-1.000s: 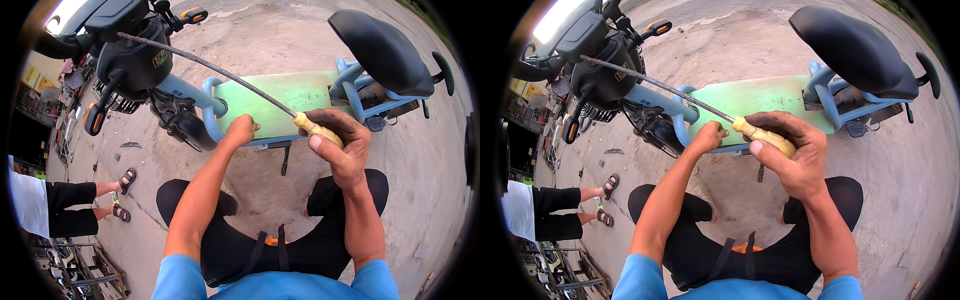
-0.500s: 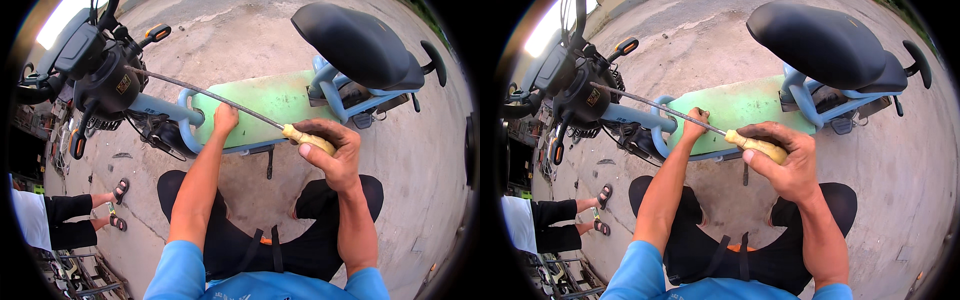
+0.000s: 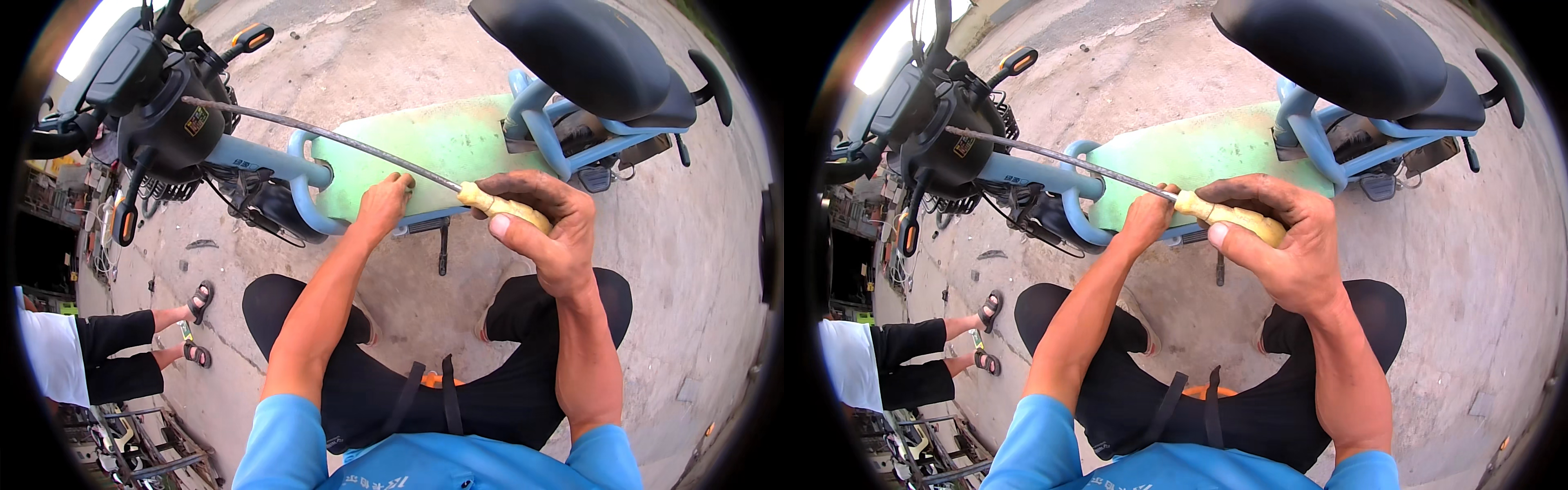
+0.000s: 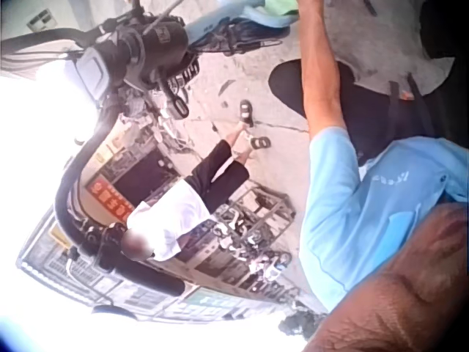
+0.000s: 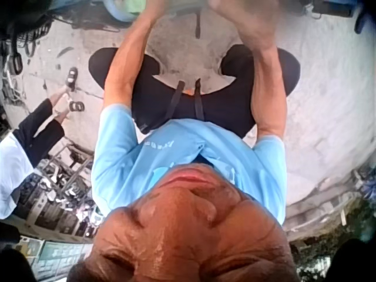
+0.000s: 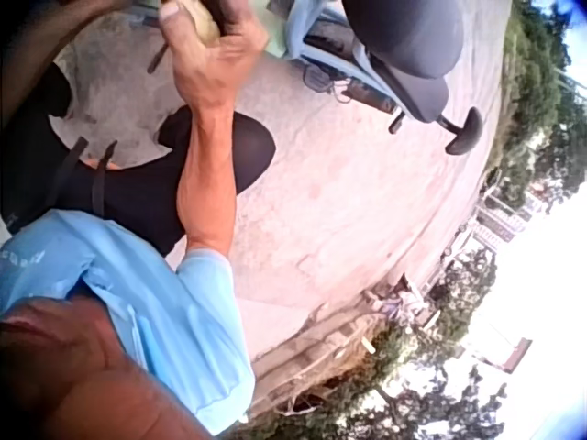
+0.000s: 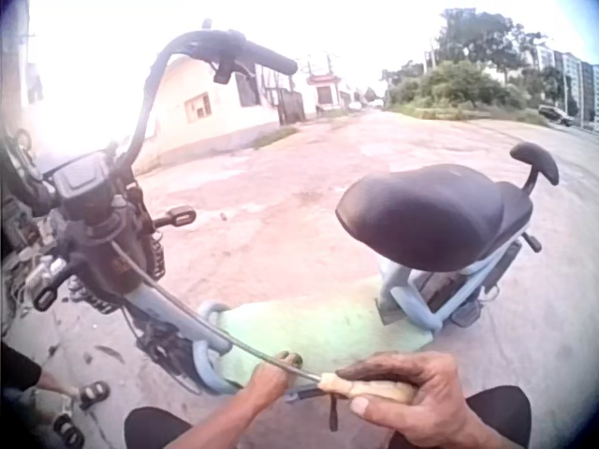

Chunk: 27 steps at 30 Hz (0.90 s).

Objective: The person uses a screwdriver to remove screws from the front housing of an electric scooter. They then detach the front cover and headlight assembly, exposing the internal wiring. The person proceeds to adjust the wires and components within the handlebar area.

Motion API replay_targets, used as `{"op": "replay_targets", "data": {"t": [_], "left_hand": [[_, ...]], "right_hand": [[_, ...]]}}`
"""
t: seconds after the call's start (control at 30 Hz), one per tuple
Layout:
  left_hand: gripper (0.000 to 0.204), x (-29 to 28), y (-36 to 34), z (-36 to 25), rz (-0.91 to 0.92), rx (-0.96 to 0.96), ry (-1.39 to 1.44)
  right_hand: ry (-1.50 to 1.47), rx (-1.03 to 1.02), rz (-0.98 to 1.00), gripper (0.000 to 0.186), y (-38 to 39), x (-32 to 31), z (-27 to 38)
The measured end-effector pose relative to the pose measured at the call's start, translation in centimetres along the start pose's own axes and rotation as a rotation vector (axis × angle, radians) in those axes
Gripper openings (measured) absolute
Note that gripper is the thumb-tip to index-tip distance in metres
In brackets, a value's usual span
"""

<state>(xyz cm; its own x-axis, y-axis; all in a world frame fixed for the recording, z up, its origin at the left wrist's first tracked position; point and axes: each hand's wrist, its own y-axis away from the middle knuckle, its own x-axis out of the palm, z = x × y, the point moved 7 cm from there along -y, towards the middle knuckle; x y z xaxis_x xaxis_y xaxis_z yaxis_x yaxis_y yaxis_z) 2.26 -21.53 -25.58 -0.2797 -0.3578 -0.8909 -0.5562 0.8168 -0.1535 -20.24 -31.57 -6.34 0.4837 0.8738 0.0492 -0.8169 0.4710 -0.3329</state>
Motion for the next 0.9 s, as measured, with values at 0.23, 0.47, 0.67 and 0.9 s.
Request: {"op": "replay_targets", "data": {"t": [0.23, 0.47, 0.67, 0.9], "left_hand": [[0.014, -2.0, -2.6, 0.8, -0.118, 0.108, -0.187], [0.018, -1.9, -3.7, 3.0, -0.145, 0.118, -0.326], [0.017, -5.9, -0.7, 2.8, -0.040, -0.101, -0.154], [0.019, -16.0, 8.5, 3.5, -0.030, -0.414, 0.829]], "right_hand": [[0.039, 0.032, -0.019, 0.031, -0.1, -0.3, -0.2], [0.017, 0.093, 0.029, 0.031, 0.0, 0.4, -0.2], [0.002, 0.242, 0.077, 0.038, 1.0, 0.6, -1.6], [-0.081, 0.325, 0.159, 0.037, 2.3, 4.0, -4.4]]}}
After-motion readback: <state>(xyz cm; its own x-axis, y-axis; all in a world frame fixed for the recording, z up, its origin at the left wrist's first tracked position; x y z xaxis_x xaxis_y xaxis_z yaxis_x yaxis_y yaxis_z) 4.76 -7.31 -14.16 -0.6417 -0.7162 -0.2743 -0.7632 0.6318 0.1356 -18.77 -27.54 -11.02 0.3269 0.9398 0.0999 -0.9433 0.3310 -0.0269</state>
